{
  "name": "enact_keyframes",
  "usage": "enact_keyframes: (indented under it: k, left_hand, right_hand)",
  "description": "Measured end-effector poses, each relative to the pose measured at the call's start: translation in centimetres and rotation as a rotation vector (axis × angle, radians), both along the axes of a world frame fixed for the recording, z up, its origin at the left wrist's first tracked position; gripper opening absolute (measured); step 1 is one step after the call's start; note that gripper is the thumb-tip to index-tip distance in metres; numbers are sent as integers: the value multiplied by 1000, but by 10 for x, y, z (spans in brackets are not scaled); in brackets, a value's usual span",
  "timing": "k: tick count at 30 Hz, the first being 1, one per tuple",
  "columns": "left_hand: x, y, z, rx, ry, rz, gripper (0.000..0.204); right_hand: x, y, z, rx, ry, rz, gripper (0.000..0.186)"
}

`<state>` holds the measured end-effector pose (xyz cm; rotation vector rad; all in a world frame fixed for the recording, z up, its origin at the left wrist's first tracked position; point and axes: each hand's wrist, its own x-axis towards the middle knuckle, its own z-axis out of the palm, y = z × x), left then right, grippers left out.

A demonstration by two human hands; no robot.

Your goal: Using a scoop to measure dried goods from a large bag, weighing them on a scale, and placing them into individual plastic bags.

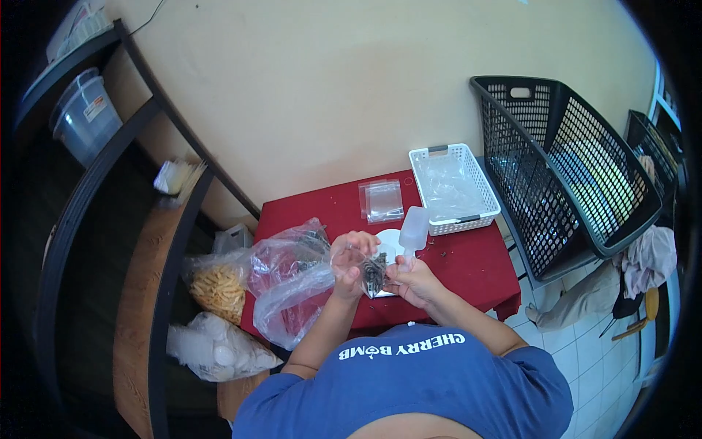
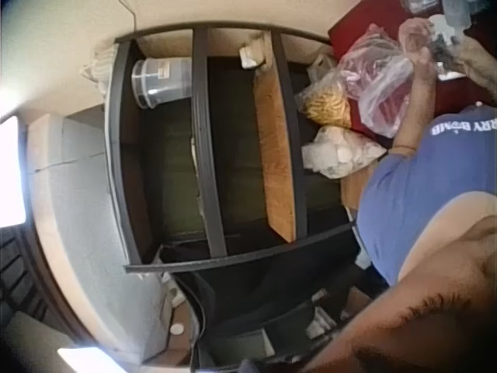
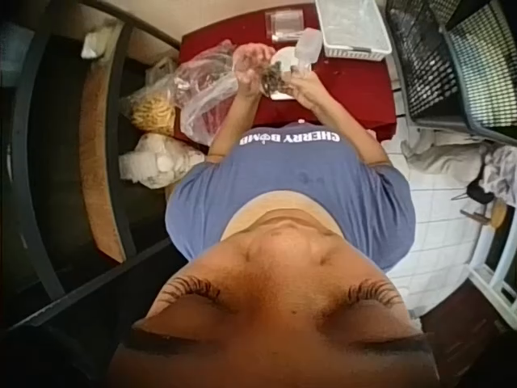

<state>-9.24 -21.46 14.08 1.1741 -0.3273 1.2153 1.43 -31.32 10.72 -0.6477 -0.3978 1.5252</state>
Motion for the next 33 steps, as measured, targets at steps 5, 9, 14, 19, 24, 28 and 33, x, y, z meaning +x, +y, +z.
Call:
enact_keyframes:
  k: [5, 9, 14, 19, 24, 28, 33]
  left_hand:
    - [-14, 4, -9, 18, 38, 42, 40]
    - [-16, 2, 6, -23, 163, -53, 54]
    - [-22, 22, 13, 641, 593, -6, 69]
    - [-21, 17, -7, 156, 410, -376, 56]
    - [-12, 22, -21, -95, 370, -127, 50]
    - [-11, 29, -15, -343, 239, -37, 55]
    - [-7, 47, -25, -315, 147, -228, 60]
  right_hand:
    - [-4, 8, -31, 19, -349, -185, 37]
    - [-8, 7, -12, 7, -2, -106, 43]
    - [3, 16, -6, 248, -323, 19, 62]
    - [-6, 17, -8, 249, -412, -37, 42]
    - [0, 15, -29, 144, -498, 7, 43]
    - [11, 1, -52, 88, -621, -92, 51]
    - [35, -26, -69, -78, -649, -308, 58]
